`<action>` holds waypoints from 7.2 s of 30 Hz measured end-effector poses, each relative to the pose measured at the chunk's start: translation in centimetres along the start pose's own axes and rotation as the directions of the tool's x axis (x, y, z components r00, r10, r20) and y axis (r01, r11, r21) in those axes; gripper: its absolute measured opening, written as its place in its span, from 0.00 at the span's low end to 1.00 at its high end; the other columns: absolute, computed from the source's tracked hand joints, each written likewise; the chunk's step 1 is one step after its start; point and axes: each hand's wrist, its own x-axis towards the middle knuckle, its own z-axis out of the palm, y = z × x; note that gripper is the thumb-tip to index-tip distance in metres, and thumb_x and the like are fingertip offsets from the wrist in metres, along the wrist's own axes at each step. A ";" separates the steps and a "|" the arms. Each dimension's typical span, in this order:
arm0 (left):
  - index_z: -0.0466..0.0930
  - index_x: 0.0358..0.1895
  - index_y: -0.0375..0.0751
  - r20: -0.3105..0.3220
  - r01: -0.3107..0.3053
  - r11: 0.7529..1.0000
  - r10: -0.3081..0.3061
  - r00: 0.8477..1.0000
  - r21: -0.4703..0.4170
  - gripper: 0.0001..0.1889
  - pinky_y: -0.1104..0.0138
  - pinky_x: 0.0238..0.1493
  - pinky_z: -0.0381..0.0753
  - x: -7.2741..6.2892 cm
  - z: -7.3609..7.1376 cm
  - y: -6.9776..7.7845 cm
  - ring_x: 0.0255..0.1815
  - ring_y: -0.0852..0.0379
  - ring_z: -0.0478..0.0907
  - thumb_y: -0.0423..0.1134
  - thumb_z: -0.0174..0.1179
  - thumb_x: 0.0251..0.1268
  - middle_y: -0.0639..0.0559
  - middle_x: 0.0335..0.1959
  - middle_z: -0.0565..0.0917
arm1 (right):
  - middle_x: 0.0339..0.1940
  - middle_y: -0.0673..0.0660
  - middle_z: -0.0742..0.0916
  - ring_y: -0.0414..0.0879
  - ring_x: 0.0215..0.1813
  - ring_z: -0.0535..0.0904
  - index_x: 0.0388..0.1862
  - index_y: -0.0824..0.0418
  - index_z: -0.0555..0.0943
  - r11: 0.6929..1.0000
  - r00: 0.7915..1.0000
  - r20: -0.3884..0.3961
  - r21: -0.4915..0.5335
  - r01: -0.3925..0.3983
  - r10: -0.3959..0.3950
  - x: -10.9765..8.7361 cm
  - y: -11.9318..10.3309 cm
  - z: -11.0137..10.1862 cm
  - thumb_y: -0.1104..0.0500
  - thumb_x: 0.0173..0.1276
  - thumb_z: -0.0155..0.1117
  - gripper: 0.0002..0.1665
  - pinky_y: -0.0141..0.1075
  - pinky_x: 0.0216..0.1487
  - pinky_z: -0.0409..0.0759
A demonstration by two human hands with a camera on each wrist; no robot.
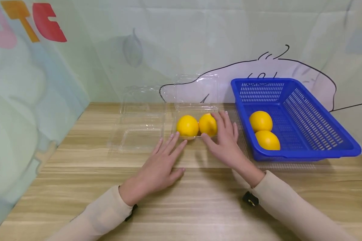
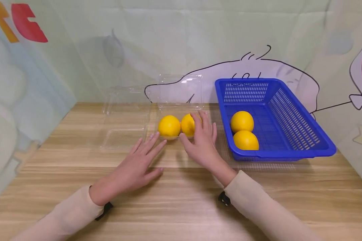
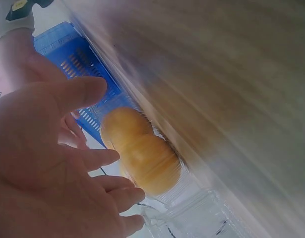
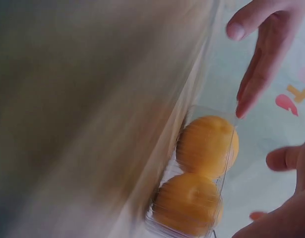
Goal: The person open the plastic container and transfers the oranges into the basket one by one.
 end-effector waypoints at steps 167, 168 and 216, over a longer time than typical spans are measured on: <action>0.58 0.84 0.38 0.024 0.049 0.998 -0.049 0.999 -0.033 0.41 0.35 0.83 0.39 0.0 0.6 0.5 0.89 0.36 0.40 0.49 0.63 0.76 0.32 0.87 0.43 | 0.74 0.63 0.75 0.64 0.71 0.70 0.74 0.57 0.78 0.931 0.960 0.146 -0.249 0.268 -0.237 2.9 -1.1 -7.0 0.56 0.62 0.77 0.40 0.60 0.69 0.73; 0.58 0.84 0.38 0.026 0.049 0.998 -0.048 0.998 -0.034 0.41 0.35 0.83 0.39 0.1 0.6 0.5 0.89 0.36 0.40 0.49 0.63 0.76 0.32 0.87 0.43 | 0.74 0.63 0.75 0.64 0.71 0.70 0.75 0.57 0.78 0.933 0.963 0.141 -0.252 0.258 -0.228 2.7 -0.9 -7.3 0.57 0.63 0.77 0.40 0.61 0.69 0.72; 0.57 0.85 0.38 0.054 0.043 0.998 -0.041 0.998 -0.045 0.41 0.36 0.84 0.35 -0.1 0.5 0.3 0.89 0.36 0.36 0.49 0.63 0.76 0.33 0.88 0.37 | 0.74 0.73 0.71 0.75 0.68 0.66 0.76 0.65 0.73 0.932 0.998 -0.033 -0.358 -0.061 0.053 -3.4 7.9 -17.4 0.57 0.67 0.77 0.41 0.76 0.58 0.74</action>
